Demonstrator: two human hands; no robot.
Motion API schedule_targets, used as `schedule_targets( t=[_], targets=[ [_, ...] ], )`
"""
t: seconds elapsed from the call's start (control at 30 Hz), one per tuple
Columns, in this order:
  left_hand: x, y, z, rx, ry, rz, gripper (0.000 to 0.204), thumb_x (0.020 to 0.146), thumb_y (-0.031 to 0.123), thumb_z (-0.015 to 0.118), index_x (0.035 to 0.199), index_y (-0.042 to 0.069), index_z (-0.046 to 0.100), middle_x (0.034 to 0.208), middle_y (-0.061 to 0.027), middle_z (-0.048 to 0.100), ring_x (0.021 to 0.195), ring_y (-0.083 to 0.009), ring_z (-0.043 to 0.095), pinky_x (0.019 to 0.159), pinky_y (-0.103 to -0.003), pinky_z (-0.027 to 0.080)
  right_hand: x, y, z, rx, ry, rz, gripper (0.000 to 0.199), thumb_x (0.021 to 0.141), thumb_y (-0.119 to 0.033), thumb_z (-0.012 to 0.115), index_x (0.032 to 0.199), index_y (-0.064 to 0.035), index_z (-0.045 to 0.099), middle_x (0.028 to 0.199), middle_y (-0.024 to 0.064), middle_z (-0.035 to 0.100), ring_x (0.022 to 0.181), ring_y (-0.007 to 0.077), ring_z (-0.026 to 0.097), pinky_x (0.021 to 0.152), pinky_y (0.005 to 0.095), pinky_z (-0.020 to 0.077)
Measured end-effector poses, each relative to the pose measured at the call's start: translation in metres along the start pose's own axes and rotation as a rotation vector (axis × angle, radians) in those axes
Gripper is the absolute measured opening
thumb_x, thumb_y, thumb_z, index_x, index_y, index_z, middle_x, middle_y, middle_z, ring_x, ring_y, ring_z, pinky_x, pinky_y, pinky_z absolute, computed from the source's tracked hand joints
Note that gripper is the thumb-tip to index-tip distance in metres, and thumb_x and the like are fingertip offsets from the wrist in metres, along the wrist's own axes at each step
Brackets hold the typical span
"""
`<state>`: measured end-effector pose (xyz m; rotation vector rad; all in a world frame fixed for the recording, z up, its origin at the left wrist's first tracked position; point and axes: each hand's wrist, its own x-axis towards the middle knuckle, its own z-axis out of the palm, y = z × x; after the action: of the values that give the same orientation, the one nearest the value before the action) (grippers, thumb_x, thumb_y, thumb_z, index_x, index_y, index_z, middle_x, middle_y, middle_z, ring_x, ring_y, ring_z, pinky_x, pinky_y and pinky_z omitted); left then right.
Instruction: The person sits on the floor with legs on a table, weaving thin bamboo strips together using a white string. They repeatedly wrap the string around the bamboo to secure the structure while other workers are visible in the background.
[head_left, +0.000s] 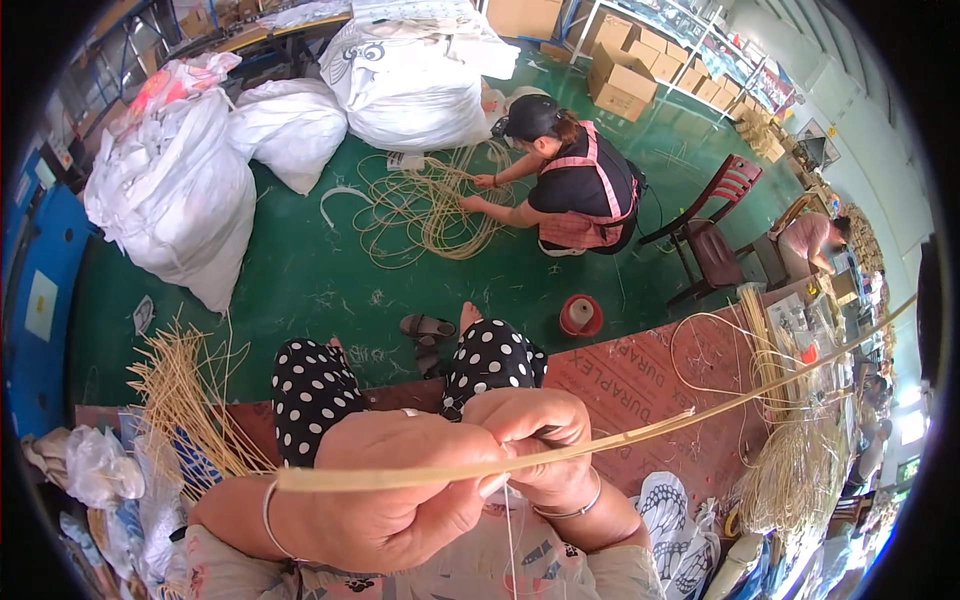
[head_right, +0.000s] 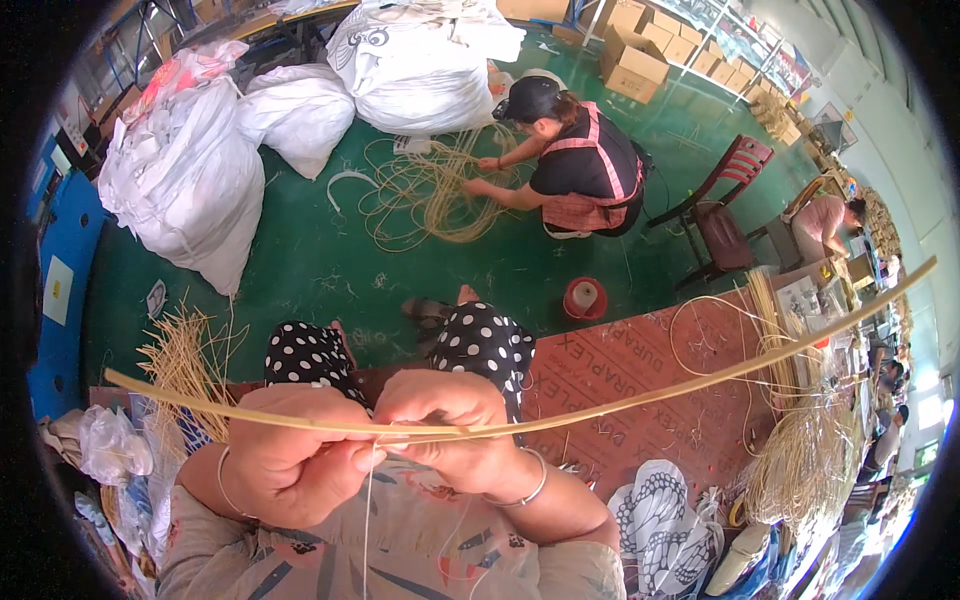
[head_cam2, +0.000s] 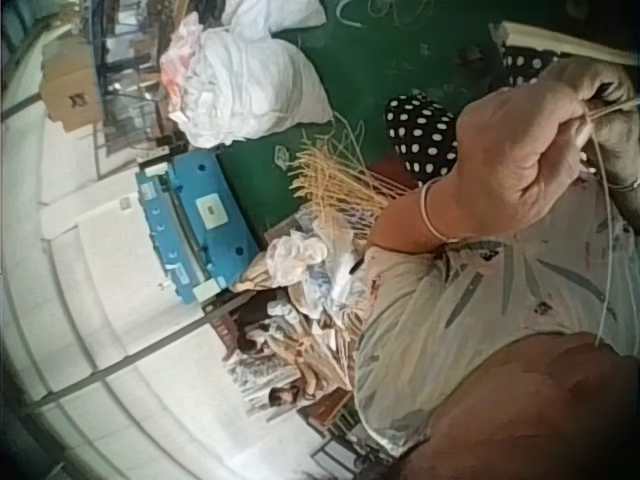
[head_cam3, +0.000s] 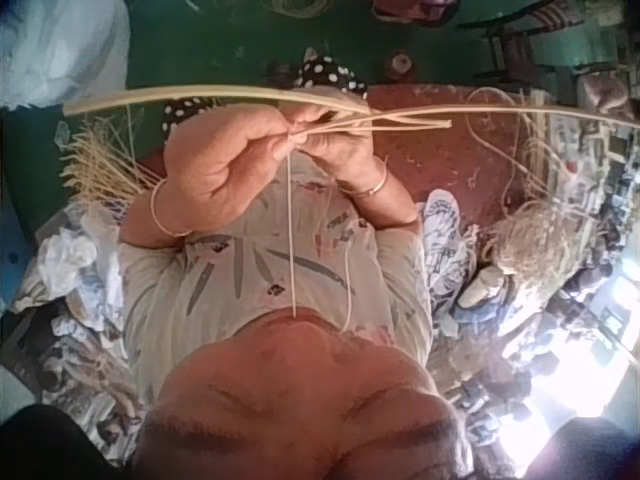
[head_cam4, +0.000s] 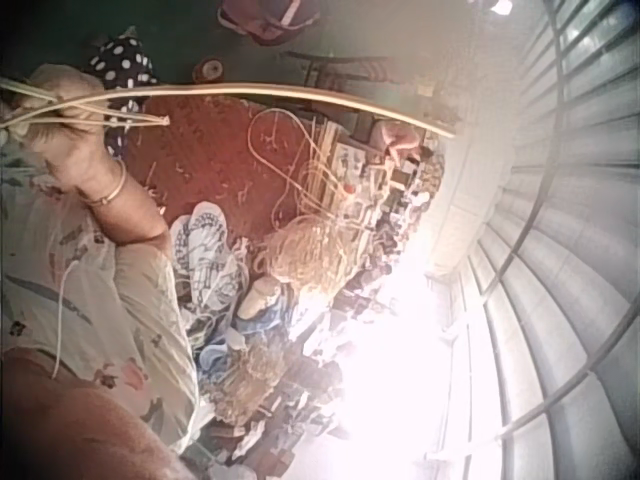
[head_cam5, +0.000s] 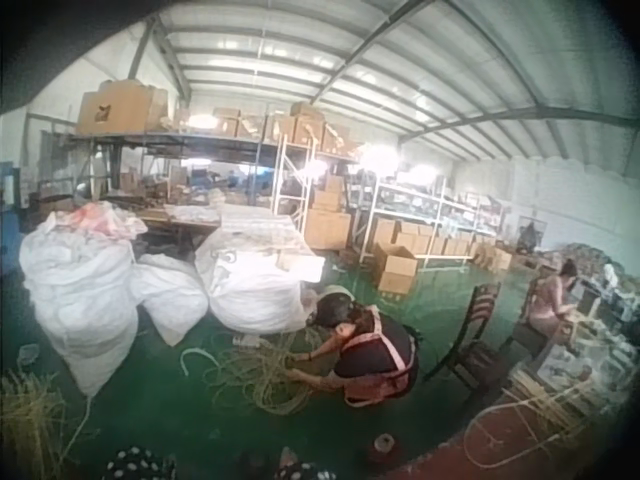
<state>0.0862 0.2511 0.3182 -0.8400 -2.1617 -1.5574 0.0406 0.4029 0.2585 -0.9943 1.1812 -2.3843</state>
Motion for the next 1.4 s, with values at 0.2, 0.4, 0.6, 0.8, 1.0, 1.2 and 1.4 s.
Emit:
schedule_targets(
  t=[0.2,0.4,0.6,0.8,1.0,1.2,1.4],
  targets=[
    [-0.001,-0.004,0.006,-0.006,0.013,-0.018,0.006,0.076,-0.001,0.055,0.081,-0.003,0.057,0.065,-0.0078,0.057,0.048,-0.0166,0.053,0.043,-0.025,0.04,-0.002,-0.001,-0.006,0.041,0.005,0.093,0.013,0.074,-0.007,0.065,0.079,0.0013,0.057,0.072,0.0069,0.055,0.067,0.014,0.051,0.058,0.0263,0.0405],
    [-0.004,-0.006,0.003,0.13,-0.008,0.052,0.009,0.077,0.001,0.055,0.084,-0.003,0.055,0.065,-0.0085,0.057,0.048,-0.0182,0.053,0.043,-0.026,0.04,-0.003,-0.006,-0.003,0.082,0.005,0.25,0.016,0.075,-0.012,0.066,0.071,0.0001,0.056,0.066,0.0054,0.054,0.058,0.01,0.049,0.052,0.0223,0.0385],
    [-0.007,-0.004,-0.006,0.176,0.045,0.076,0.006,0.079,0.003,0.053,0.083,-0.002,0.054,0.063,-0.0092,0.055,0.044,-0.0183,0.051,0.041,-0.027,0.039,-0.01,-0.006,-0.012,0.086,0.103,0.296,0.021,0.08,-0.018,0.058,0.07,0.0014,0.058,0.067,0.008,0.057,0.058,0.0126,0.053,0.053,0.0223,0.0424],
    [-0.011,0.003,-0.021,0.178,0.105,-0.01,0.012,0.073,-0.001,0.059,0.084,-0.003,0.055,0.066,-0.0106,0.056,0.046,-0.0197,0.051,0.043,-0.027,0.041,0.003,-0.052,0.017,0.165,-0.812,-0.067,0.026,0.086,-0.019,0.052,0.09,0.0053,0.058,0.071,0.0098,0.058,0.056,0.0231,0.056,0.044,0.032,0.0409],
    [-0.043,0.013,-0.04,0.191,0.718,-0.12,0.012,0.081,0.009,0.052,0.088,-0.001,0.053,0.06,-0.0023,0.048,0.046,-0.0069,0.041,0.041,-0.019,0.031,0.002,-0.115,0.013,0.176,-1.111,-0.31,0.019,0.084,-0.014,0.053,0.082,0.0048,0.055,0.072,0.012,0.056,0.059,0.0208,0.056,0.046,0.0286,0.0424],
    [-0.057,0.0,-0.083,0.156,0.871,-0.051,0.015,0.083,0.012,0.049,0.085,0.0,0.057,0.06,0.0007,0.05,0.047,-0.0046,0.043,0.042,-0.018,0.033,-0.004,-0.126,0.004,0.091,-1.01,-0.408,0.023,0.085,-0.016,0.05,0.079,0.005,0.056,0.074,0.0134,0.058,0.06,0.0206,0.057,0.045,0.0272,0.0429],
    [-0.004,-0.039,-0.013,0.068,0.236,-0.264,0.009,0.084,0.004,0.051,0.088,-0.002,0.057,0.059,-0.0006,0.051,0.047,-0.0033,0.044,0.04,-0.017,0.035,0.006,-0.028,-0.015,-0.276,0.15,0.311,0.027,0.081,-0.01,0.06,0.105,0.0003,0.055,0.083,0.005,0.059,0.072,0.0089,0.054,0.06,0.0223,0.045]
  ],
)
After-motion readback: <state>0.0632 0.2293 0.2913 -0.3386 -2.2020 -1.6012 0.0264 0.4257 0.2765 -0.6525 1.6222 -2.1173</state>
